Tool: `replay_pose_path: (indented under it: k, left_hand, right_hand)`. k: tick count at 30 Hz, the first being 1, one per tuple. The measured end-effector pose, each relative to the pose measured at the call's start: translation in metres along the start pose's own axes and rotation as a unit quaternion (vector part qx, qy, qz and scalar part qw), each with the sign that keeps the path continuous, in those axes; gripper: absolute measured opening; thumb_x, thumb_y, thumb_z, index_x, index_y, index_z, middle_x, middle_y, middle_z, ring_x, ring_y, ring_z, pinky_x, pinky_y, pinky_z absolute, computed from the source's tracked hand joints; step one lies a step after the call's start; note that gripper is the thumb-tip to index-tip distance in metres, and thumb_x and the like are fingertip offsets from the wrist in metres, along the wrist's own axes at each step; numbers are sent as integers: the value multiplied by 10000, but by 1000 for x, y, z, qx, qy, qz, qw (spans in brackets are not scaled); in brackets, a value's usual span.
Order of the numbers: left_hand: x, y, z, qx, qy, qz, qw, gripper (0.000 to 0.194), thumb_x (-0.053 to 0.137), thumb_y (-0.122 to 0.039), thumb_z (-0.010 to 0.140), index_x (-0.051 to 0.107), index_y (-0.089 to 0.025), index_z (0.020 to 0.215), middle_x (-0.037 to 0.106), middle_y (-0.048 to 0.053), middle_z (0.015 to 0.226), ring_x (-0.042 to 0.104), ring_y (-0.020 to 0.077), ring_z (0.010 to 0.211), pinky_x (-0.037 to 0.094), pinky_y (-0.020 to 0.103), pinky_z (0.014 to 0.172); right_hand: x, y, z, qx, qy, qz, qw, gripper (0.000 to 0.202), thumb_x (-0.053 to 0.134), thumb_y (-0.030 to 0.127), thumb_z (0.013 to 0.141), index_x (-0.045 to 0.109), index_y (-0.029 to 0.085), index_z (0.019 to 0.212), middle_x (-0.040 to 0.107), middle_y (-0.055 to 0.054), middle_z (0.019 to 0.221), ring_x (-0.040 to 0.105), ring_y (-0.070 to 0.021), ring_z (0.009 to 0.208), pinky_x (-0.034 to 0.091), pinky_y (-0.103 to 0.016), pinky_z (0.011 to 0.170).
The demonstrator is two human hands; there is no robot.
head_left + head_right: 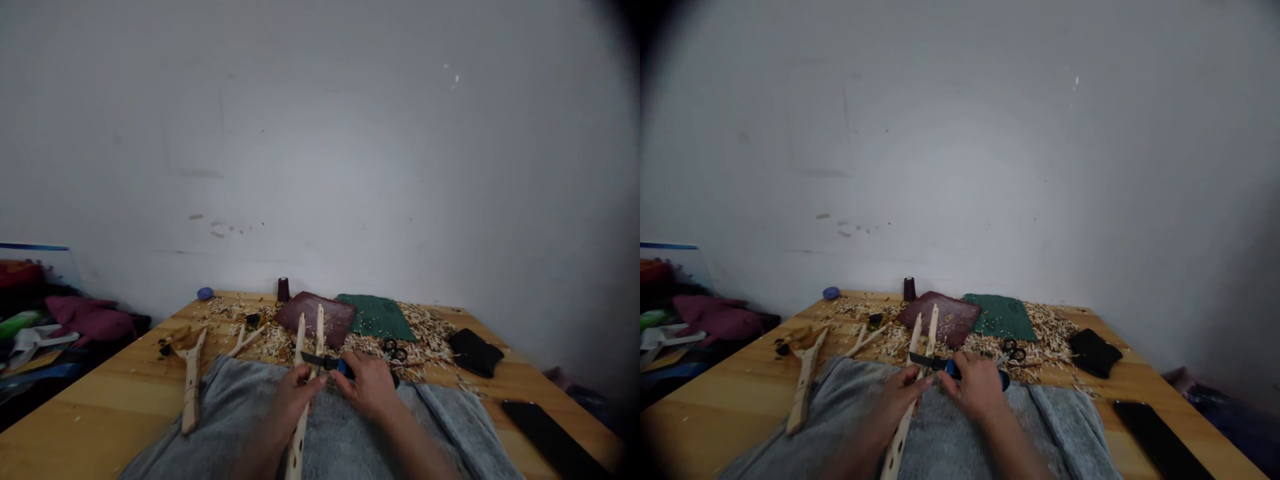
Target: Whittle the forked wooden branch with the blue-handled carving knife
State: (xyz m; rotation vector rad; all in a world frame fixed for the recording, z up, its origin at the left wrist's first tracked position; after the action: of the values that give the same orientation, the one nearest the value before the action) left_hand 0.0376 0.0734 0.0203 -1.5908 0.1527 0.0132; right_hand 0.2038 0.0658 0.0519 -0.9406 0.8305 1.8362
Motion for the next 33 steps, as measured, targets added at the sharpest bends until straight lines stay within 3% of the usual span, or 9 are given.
replay_pose_path:
  k: [15,26,28,31,33]
  left_hand:
    - [-1,1,0,27,2,3,1000,358,674,-510,601,573,-168,628,433,-63,514,404,108,512,300,228,502]
    - [1,1,-1,5,23,13,1000,373,653,-536,612,519,-188,627,400,-74,493,394,101,459,292,222,451]
    - [-1,1,-1,14,24,26,999,381,660,-541,611,515,-189,611,404,-72,490,399,102,469,291,221,456]
    - [3,4,-2,30,52,22,998,413,684,-562,590,504,-191,590,396,-75,482,390,95,474,279,216,460]
    - [8,5,-4,21,76,3,997,424,686,-578,588,519,-189,611,403,-79,480,383,88,462,280,215,456]
  right_hand:
    - [10,-3,2,5,18,17,1000,387,375,535,911,580,211,856,655,-33,819,590,-164,742,295,-250,604]
    - [15,-9,4,-3,-31,-40,999,372,397,540,900,581,217,879,648,-55,826,593,-198,770,322,-269,641]
    - [13,-25,6,36,-48,-75,995,367,414,545,891,584,220,873,651,-57,811,598,-201,756,317,-270,623]
    - [4,-65,5,189,-76,-130,970,420,353,546,917,578,207,813,650,-59,738,593,-175,629,271,-261,542]
    - [-2,-81,3,207,-95,-123,966,434,329,562,921,576,214,841,659,-54,763,607,-183,656,261,-260,535]
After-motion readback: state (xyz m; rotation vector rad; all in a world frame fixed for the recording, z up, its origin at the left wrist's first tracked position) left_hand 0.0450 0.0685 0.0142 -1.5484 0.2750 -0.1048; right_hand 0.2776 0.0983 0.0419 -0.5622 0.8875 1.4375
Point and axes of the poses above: each hand's wrist, its own z-axis towards the middle knuckle, its own x-axis out of the palm, y = z × x, the point moved 3 cm from there along z, towards the middle knuckle
